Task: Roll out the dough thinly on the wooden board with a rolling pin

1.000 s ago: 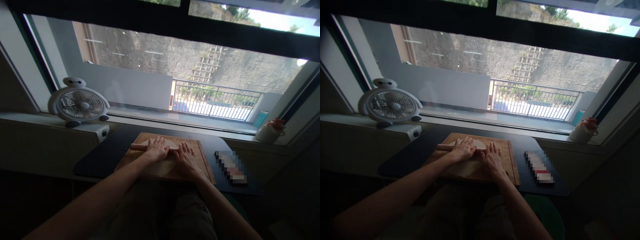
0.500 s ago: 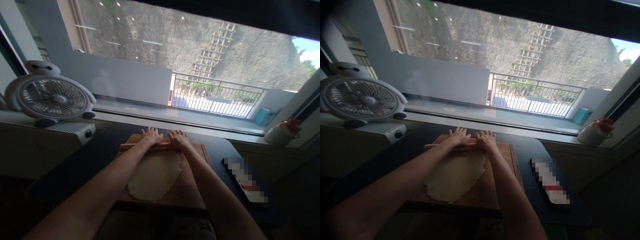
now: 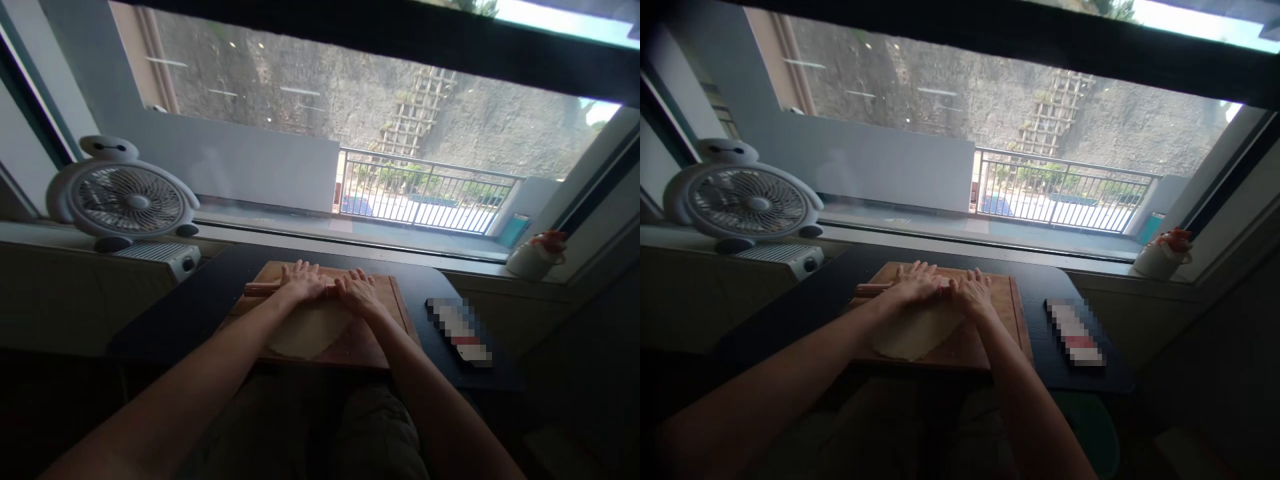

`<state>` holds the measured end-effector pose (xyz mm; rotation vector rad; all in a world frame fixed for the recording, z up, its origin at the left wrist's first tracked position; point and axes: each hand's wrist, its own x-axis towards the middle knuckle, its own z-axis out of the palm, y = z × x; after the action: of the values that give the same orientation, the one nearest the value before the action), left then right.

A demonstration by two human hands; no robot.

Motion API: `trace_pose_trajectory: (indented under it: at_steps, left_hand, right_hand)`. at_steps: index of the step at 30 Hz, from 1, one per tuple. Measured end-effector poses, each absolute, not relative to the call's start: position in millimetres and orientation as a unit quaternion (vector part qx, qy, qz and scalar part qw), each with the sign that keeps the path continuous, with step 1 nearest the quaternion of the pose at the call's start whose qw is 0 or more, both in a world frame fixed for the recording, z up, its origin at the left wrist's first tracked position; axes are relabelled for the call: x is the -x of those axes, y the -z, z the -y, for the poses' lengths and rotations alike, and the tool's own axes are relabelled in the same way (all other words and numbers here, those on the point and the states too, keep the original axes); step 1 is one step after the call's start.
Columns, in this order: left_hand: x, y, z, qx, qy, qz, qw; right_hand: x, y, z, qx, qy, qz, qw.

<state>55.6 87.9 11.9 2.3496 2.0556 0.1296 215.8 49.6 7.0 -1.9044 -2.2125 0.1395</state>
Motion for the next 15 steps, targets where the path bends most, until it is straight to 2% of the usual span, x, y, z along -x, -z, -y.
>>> trace_pose_trajectory:
  at_steps: [5, 8, 11, 15]
  left_hand:
    - [-54, -13, -13, -0.774, -0.063, -0.629, -0.023]
    - [-50, -12, 6, -0.792, -0.067, -0.606, -0.031]
    - [-52, -13, -8, -0.791, -0.058, -0.609, -0.017]
    - [-56, -15, -68, -0.771, -0.031, -0.635, 0.022]
  right_hand:
    - [-218, 10, 24, 0.642, -0.009, 0.749, 0.162]
    - [-220, 14, 45, 0.634, 0.016, 0.756, 0.164]
    - [-224, 2, 31, 0.618, -0.012, 0.775, 0.129]
    - [-225, -17, -38, 0.617, -0.063, 0.78, 0.08]
